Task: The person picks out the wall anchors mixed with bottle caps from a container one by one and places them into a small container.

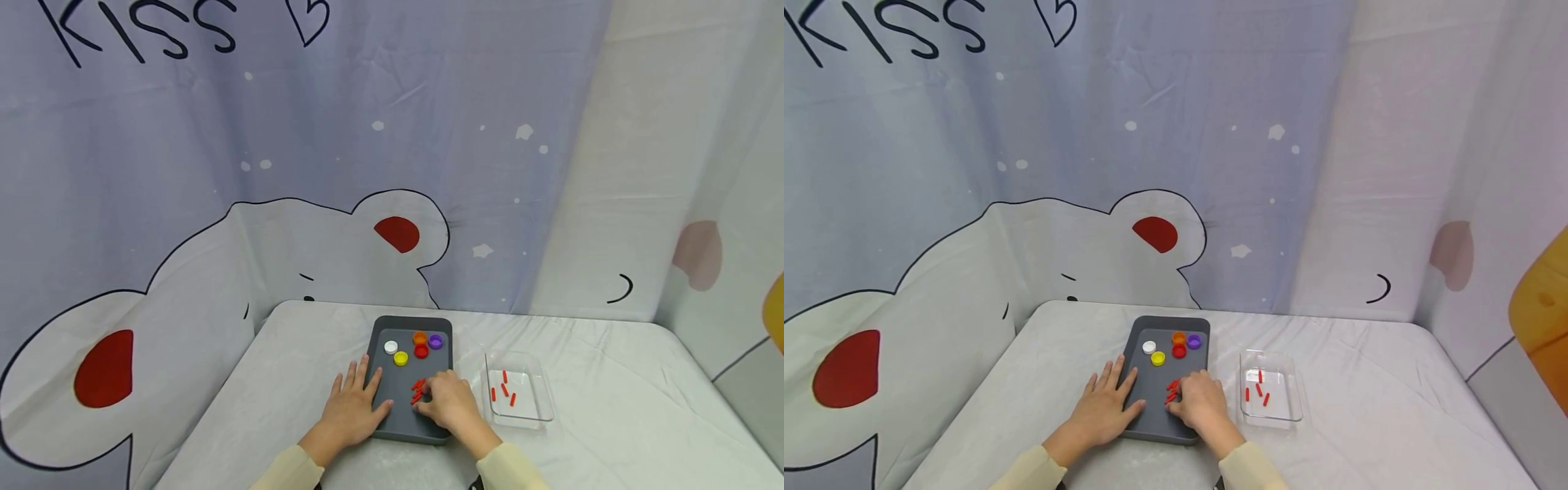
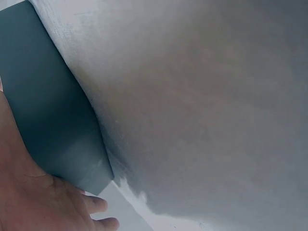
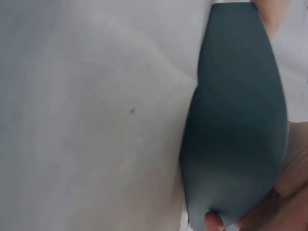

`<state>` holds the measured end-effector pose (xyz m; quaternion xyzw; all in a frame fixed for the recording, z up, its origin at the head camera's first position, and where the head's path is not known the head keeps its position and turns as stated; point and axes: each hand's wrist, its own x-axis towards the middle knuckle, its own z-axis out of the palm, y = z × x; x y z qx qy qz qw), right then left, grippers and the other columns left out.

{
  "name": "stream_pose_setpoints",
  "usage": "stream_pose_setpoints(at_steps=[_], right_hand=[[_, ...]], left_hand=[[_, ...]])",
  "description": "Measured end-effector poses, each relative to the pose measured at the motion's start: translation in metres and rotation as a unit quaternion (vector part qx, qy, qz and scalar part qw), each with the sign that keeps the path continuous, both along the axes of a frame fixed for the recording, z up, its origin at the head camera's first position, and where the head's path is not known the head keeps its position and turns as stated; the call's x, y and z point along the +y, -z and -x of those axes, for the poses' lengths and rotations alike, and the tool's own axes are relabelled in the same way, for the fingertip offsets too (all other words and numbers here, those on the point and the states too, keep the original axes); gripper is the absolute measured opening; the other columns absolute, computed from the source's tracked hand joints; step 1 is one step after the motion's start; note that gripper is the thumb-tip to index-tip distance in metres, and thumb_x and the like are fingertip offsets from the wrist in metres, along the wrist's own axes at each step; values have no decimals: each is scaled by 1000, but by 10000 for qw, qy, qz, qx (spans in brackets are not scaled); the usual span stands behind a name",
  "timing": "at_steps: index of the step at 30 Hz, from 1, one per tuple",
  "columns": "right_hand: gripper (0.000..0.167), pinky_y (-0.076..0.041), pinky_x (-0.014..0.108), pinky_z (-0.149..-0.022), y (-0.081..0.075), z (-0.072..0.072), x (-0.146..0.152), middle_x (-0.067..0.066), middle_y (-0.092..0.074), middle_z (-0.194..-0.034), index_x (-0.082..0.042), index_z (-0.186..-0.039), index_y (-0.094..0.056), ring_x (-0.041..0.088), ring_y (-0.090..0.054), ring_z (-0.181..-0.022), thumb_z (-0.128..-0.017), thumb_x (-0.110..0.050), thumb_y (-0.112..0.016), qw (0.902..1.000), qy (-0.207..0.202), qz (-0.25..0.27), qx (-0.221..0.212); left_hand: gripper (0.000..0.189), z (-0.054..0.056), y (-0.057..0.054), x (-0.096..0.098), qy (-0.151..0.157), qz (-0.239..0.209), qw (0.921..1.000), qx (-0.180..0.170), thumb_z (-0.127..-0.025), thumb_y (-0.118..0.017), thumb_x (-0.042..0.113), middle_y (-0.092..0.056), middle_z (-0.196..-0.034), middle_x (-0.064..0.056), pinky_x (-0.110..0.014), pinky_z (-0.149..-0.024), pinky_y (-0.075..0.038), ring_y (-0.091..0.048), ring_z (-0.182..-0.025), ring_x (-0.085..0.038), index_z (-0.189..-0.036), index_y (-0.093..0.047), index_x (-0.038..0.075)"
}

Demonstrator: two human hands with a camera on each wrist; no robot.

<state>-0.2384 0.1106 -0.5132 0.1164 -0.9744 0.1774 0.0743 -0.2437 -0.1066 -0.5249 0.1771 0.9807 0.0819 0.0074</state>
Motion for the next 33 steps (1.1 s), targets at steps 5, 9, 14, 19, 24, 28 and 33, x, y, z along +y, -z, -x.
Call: stream_pose_setpoints(at_steps=[5,9,14,19,24,28,33], right_hand=[[33,-44,42,-68,2,1,-2,-1,-61,-77,-13,-79,-72,21,-55,-79,-70,-40,-89,9999,22,-100,102],[36,-44,41,-68,5,2,-3,-3,-60,-76,-14,-76,-71,21,-55,-78,-69,-45,-90,9998,21,-112,148],[38,-43,40,-67,6,3,-4,-4,-58,-74,-15,-75,-70,20,-54,-76,-69,-46,-90,9998,52,-136,110],[40,-43,41,-67,7,4,-6,-3,-56,-73,-16,-71,-65,21,-53,-75,-69,-47,-90,9996,88,-260,118],[44,-44,41,-66,7,6,-7,-3,-54,-71,-17,-67,-59,22,-54,-72,-69,-49,-90,9993,61,-345,145],[44,-44,41,-65,8,8,-7,-3,-54,-71,-18,-67,-59,22,-55,-72,-70,-49,-89,9992,46,-361,148],[45,-44,41,-65,7,9,-9,-2,-54,-71,-18,-68,-58,22,-55,-72,-70,-51,-89,9989,113,-449,76]], left_hand=[[73,-1,-1,0,-3,24,10000,-17,-101,-44,60,-17,-168,-18,-64,-118,-17,-18,-153,-42,-156,-41,13],[72,-1,-1,0,2,4,10000,-47,-101,-45,60,-17,-168,-18,-64,-118,-17,-17,-153,-42,-156,-41,13],[72,-1,-2,0,15,15,10000,-30,-101,-44,60,-17,-168,-18,-64,-118,-17,-17,-153,-42,-156,-41,13],[71,-2,-4,0,24,-8,10000,-21,-101,-46,58,-18,-167,-19,-64,-118,-18,-18,-153,-43,-156,-42,12],[72,-2,-3,0,21,27,10000,-32,-101,-45,59,-18,-168,-18,-64,-118,-17,-17,-153,-42,-156,-41,12],[72,-1,-2,0,20,71,10000,-34,-101,-44,59,-18,-168,-18,-64,-118,-17,-17,-153,-42,-156,-41,13],[71,-1,-3,0,19,78,10000,-40,-101,-45,58,-18,-168,-18,-64,-118,-17,-17,-153,-42,-156,-42,13]])
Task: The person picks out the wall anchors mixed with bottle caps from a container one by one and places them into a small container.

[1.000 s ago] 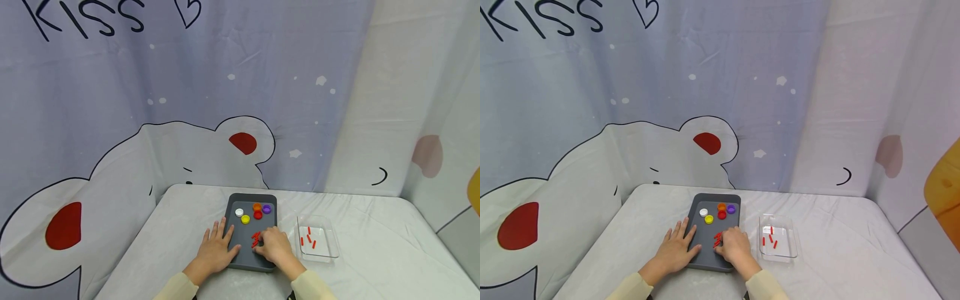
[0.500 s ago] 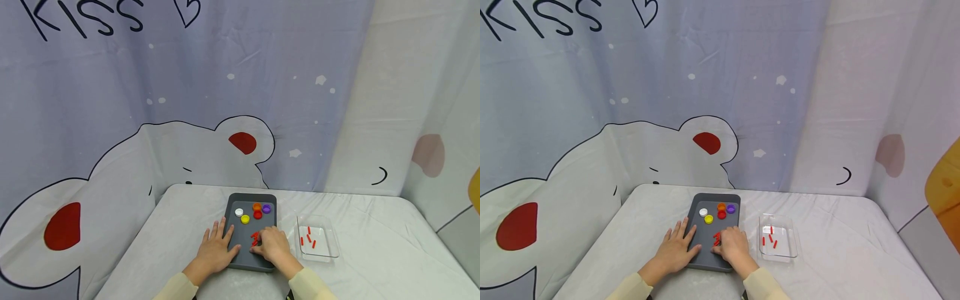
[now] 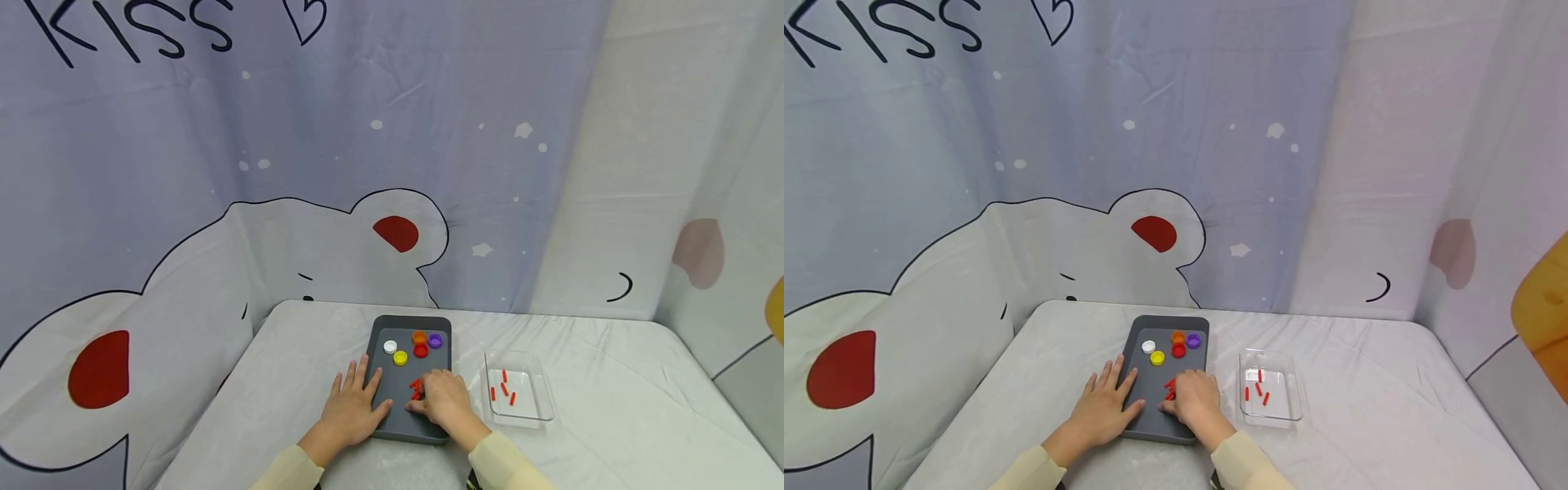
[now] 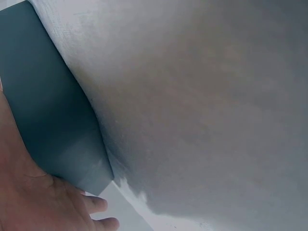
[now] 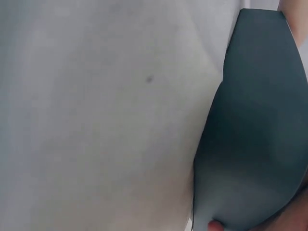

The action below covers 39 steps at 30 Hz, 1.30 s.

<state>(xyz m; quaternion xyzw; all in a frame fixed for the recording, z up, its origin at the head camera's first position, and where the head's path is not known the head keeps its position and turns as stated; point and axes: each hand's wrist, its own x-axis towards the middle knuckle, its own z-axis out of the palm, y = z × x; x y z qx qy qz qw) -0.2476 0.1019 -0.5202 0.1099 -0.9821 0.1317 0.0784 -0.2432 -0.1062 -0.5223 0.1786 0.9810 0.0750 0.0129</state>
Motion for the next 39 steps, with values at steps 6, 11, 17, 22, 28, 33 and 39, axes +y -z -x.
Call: stream_pose_setpoints(at_steps=[6,11,17,22,28,33,39], right_hand=[[46,-46,43,-67,0,2,-2,-1,-53,-71,-17,-67,-55,23,-56,-73,-74,-50,-87,9999,77,-117,-98],[44,-46,44,-69,0,2,-2,0,-53,-71,-16,-67,-54,25,-57,-73,-76,-45,-86,9998,73,-112,-146],[39,-47,45,-69,-2,2,0,0,-53,-70,-15,-67,-56,24,-57,-70,-75,-38,-86,9999,-25,-36,-119],[33,-46,41,-67,-5,0,5,-4,-53,-70,-17,-69,-59,19,-54,-68,-75,-35,-86,9996,-189,123,-172],[27,-43,32,-64,-12,-5,13,-7,-54,-74,-18,-72,-63,12,-50,-66,-75,-31,-86,9968,-496,575,-250],[22,-42,29,-65,-14,-11,22,-8,-56,-75,-18,-75,-66,6,-50,-67,-74,-26,-87,9910,-804,1064,-97],[18,-46,24,-66,-16,-11,31,-8,-60,-80,-15,-84,-72,8,-55,-72,-78,-23,-87,9738,-831,2112,-150]], left_hand=[[71,0,1,0,-8,-11,10000,17,-101,-46,58,-18,-168,-18,-64,-118,-18,-17,-153,-42,-156,-42,13],[71,0,3,0,-12,-38,10000,61,-101,-46,58,-19,-167,-18,-64,-118,-18,-18,-153,-42,-155,-43,13],[71,-1,2,0,-23,-77,10000,16,-101,-46,57,-18,-168,-18,-64,-118,-17,-18,-153,-41,-156,-42,13],[71,-1,1,0,-27,-74,10000,7,-101,-47,57,-18,-167,-18,-64,-118,-18,-18,-153,-42,-156,-42,13],[71,0,1,1,-25,-91,10000,18,-101,-46,57,-18,-167,-18,-64,-118,-18,-18,-153,-42,-156,-42,13],[71,1,1,1,-31,-95,9999,-54,-100,-47,57,-18,-167,-18,-65,-118,-17,-17,-153,-43,-156,-41,13],[72,1,0,1,-73,-8,10000,-44,-100,-46,59,-17,-168,-17,-64,-118,-18,-16,-154,-41,-157,-40,14]])
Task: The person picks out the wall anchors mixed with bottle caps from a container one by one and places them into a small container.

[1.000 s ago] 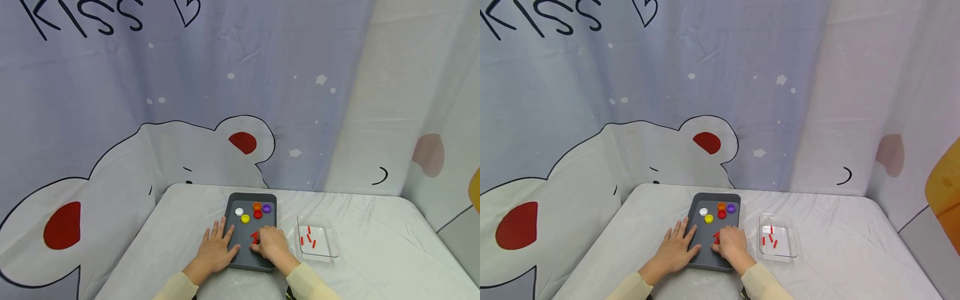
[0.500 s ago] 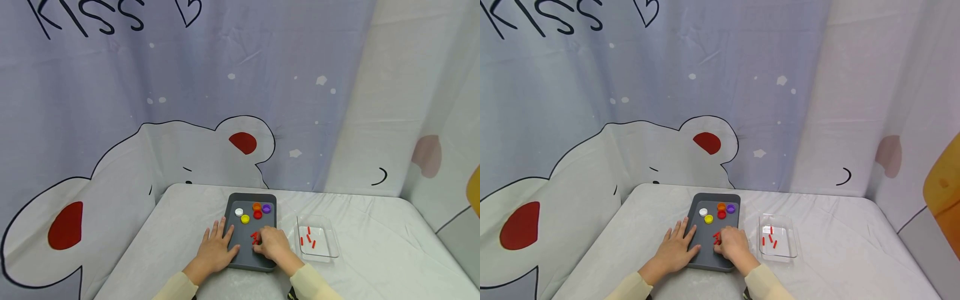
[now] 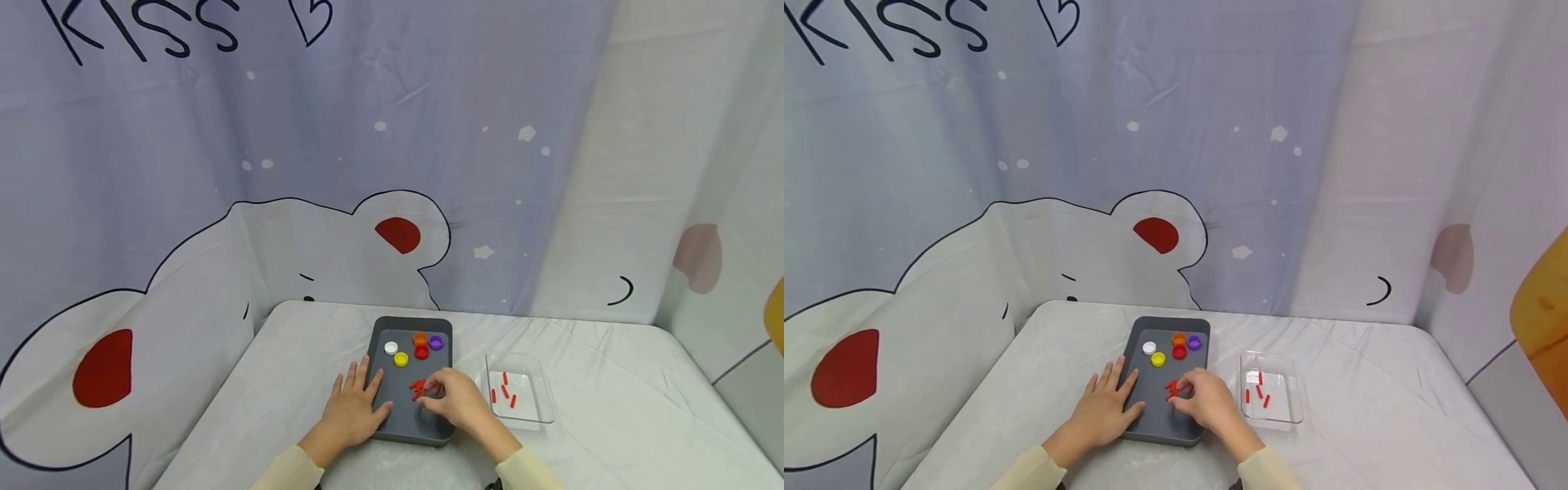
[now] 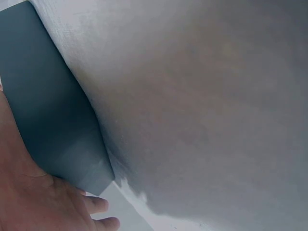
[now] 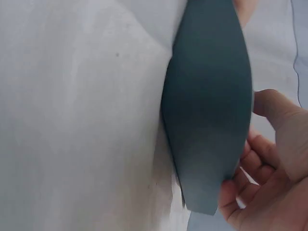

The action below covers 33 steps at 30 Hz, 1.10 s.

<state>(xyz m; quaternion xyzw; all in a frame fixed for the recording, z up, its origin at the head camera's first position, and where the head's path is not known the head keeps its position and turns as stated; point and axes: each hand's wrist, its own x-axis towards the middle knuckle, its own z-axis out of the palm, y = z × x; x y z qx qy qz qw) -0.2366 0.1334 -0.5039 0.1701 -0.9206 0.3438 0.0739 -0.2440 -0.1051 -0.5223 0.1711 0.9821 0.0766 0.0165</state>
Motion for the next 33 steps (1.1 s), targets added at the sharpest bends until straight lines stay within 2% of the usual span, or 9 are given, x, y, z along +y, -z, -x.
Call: stream_pose_setpoints(at_steps=[5,14,23,33], right_hand=[[20,-46,22,-64,-5,0,9,-8,-59,-77,-15,-86,-73,4,-52,-68,-77,-23,-89,9974,225,682,-102],[20,-46,21,-60,-11,-1,30,-5,-59,-77,-15,-90,-74,6,-53,-66,-79,-24,-88,9906,207,1263,-481],[20,-45,21,-57,-14,-4,53,-8,-60,-74,-16,-93,-73,5,-54,-65,-82,-26,-86,9914,332,1165,-494],[19,-45,22,-55,-23,-6,83,-7,-61,-70,-16,-94,-73,5,-54,-58,-83,-25,-85,9904,559,1200,-409]], left_hand=[[72,-1,0,0,-5,-38,10000,27,-100,-47,59,-18,-168,-17,-64,-118,-18,-17,-153,-41,-156,-41,14],[72,-1,1,-1,11,-59,10000,3,-100,-47,58,-17,-168,-18,-64,-118,-18,-16,-153,-42,-157,-40,14],[73,1,6,-2,3,-43,10000,-51,-100,-44,60,-14,-169,-17,-64,-119,-17,-15,-154,-42,-158,-37,16],[72,-1,1,-1,-3,-101,9999,-64,-100,-47,57,-16,-168,-18,-65,-118,-17,-16,-153,-43,-157,-39,14]])
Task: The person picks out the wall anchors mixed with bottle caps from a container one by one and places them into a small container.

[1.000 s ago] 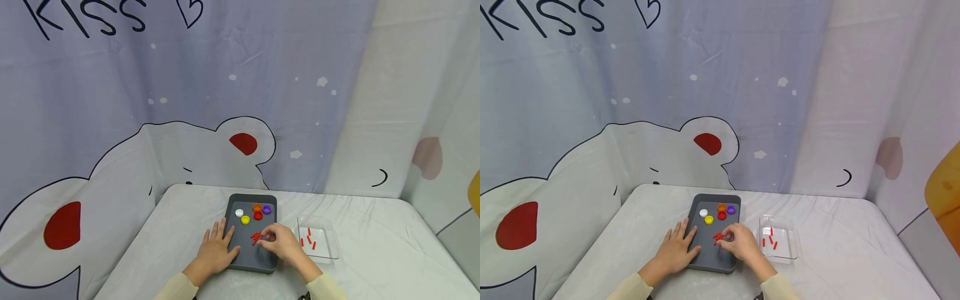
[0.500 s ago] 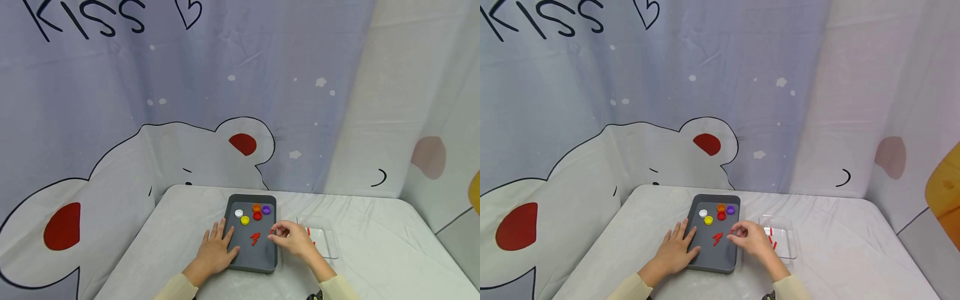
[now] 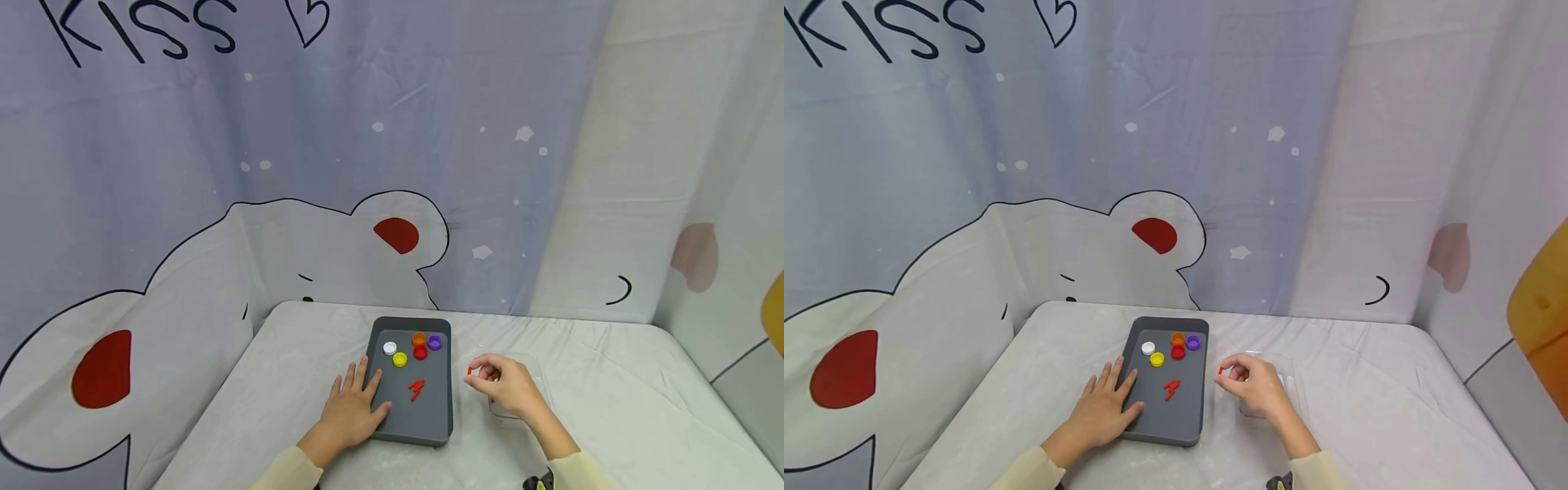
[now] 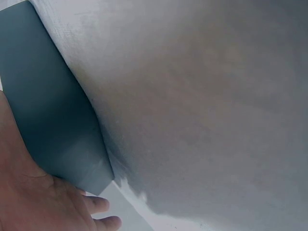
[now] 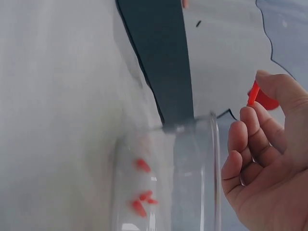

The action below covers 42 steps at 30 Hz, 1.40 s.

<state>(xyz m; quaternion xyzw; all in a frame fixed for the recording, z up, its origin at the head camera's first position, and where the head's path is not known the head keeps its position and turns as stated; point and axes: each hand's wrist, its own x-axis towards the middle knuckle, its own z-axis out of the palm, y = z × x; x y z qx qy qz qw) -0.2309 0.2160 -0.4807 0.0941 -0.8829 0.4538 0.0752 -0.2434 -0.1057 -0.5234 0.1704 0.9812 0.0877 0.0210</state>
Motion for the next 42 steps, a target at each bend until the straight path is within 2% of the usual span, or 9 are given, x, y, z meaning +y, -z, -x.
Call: stream_pose_setpoints(at_steps=[8,14,21,25,35,42], right_hand=[[26,-45,24,-50,-9,-4,24,-4,-62,-75,-13,-101,-72,8,-54,-62,-85,-31,-83,9993,192,-48,-319],[29,-44,23,-58,-12,-6,42,-4,-63,-76,-12,-103,-72,7,-55,-66,-85,-32,-83,9991,301,-235,-203],[27,-44,23,-60,-10,-9,61,-4,-63,-75,-11,-102,-72,5,-55,-66,-86,-31,-82,9990,317,-251,-184],[26,-44,23,-60,-9,-10,71,-4,-62,-76,-12,-102,-72,4,-54,-66,-87,-30,-82,9990,284,-303,-167],[21,-45,23,-62,-3,-2,88,-7,-61,-75,-12,-100,-72,3,-54,-66,-87,-26,-81,9984,3,-552,111],[21,-45,23,-63,0,4,98,-6,-61,-75,-13,-102,-72,3,-54,-66,-88,-27,-80,9976,51,-690,-28]], left_hand=[[73,-2,-2,-1,12,30,10000,-1,-100,-46,59,-16,-168,-17,-64,-118,-19,-17,-153,-42,-157,-39,14],[73,-1,0,-2,12,28,10000,15,-100,-46,58,-16,-168,-18,-65,-118,-19,-17,-153,-43,-157,-39,14],[74,0,7,-3,19,42,10000,85,-100,-44,61,-14,-169,-16,-64,-118,-19,-17,-153,-42,-158,-37,16],[74,-1,5,-3,52,6,10000,58,-100,-46,60,-16,-168,-18,-66,-117,-19,-18,-153,-44,-157,-39,13],[72,-2,-2,-2,18,-27,10000,8,-100,-48,57,-17,-168,-18,-65,-117,-20,-19,-153,-43,-157,-40,13],[73,-1,-3,-2,41,-24,10000,-16,-100,-48,58,-16,-168,-17,-65,-117,-20,-19,-152,-44,-157,-40,13]])
